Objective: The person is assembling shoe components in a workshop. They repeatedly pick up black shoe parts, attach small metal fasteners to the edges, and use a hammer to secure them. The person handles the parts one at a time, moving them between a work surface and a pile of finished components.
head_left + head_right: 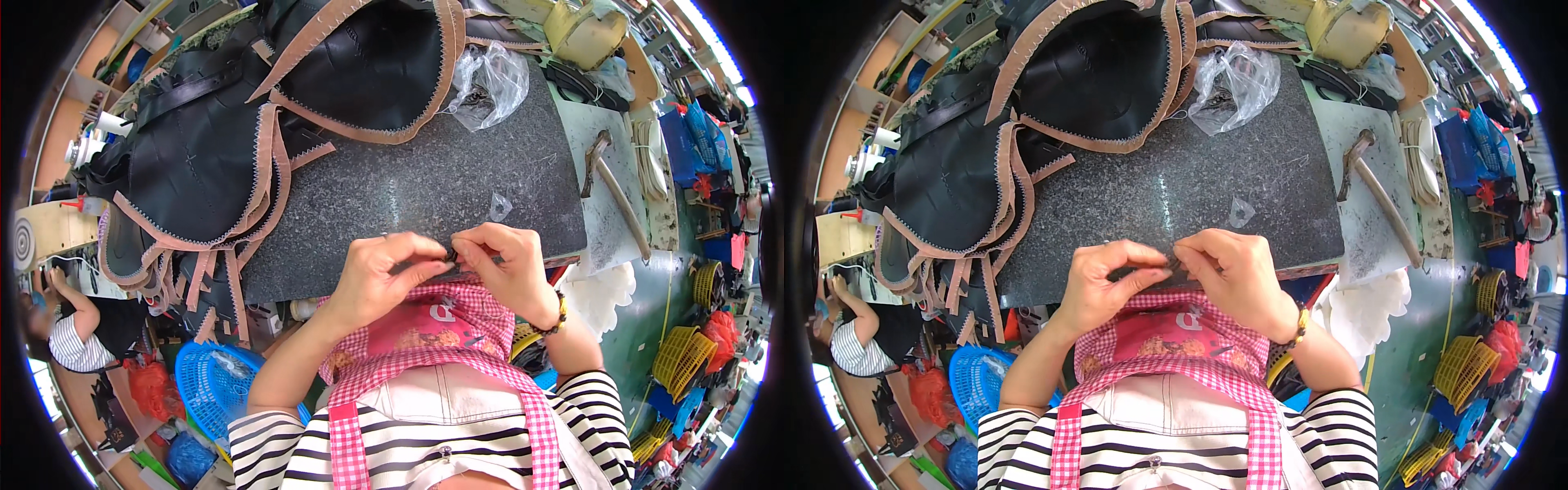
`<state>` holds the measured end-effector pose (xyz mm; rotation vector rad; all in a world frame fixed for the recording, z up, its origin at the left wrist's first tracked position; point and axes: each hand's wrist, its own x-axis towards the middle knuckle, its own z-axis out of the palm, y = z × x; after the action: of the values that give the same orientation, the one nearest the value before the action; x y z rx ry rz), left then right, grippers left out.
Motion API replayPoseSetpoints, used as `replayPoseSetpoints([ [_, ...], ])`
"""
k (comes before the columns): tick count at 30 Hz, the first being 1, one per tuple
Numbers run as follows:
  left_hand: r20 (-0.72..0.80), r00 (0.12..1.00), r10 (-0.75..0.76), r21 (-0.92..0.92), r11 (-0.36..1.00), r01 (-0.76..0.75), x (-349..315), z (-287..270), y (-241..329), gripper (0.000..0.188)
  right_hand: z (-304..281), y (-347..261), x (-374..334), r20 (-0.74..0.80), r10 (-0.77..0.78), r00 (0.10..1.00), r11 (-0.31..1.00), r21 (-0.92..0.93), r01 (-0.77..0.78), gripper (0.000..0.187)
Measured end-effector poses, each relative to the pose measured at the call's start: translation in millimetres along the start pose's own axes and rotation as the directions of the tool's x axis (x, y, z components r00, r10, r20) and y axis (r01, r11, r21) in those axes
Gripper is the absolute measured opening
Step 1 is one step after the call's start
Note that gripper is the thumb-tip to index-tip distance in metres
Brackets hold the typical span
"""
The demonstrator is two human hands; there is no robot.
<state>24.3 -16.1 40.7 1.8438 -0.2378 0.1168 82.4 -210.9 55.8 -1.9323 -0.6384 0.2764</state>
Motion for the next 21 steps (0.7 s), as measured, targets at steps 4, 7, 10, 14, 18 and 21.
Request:
replayPoseSetpoints([
  [4, -0.065, 0.972, -0.225, -0.262, 0.944, 0.200, -7, 6, -9, 0.010, -10, -4, 12, 0.151, 0.082, 0.985, 0.994, 0.055, -0.091, 0.012],
  [7, -0.071, 0.935, -0.346, -0.540, 0.802, 0.256, -8, 11, -3, 0.003, -10, -5, 13, 0.054, -0.353, 0.934, 0.924, -0.138, 0.357, 0.017],
  [10, -0.025, 0.930, -0.367, -0.587, 0.758, 0.283, -6, 9, 2, 0.006, -8, 2, 12, 0.065, -0.514, 0.855, 0.842, -0.150, 0.518, 0.022],
  [14, 0.273, 0.864, -0.424, -0.709, 0.519, 0.479, -10, -1, -9, 0.012, -6, 2, 11, 0.114, -0.671, 0.733, 0.708, -0.195, 0.679, 0.030],
  [18, 0.400, 0.776, -0.487, -0.744, 0.322, 0.585, -15, 3, -7, 0.017, -7, 3, 5, 0.122, -0.709, 0.694, 0.653, -0.257, 0.712, 0.036],
  [21, 0.493, 0.736, -0.465, -0.708, 0.276, 0.649, -22, 13, -11, 0.022, -7, 4, -1, 0.120, -0.716, 0.687, 0.626, -0.325, 0.709, 0.039],
])
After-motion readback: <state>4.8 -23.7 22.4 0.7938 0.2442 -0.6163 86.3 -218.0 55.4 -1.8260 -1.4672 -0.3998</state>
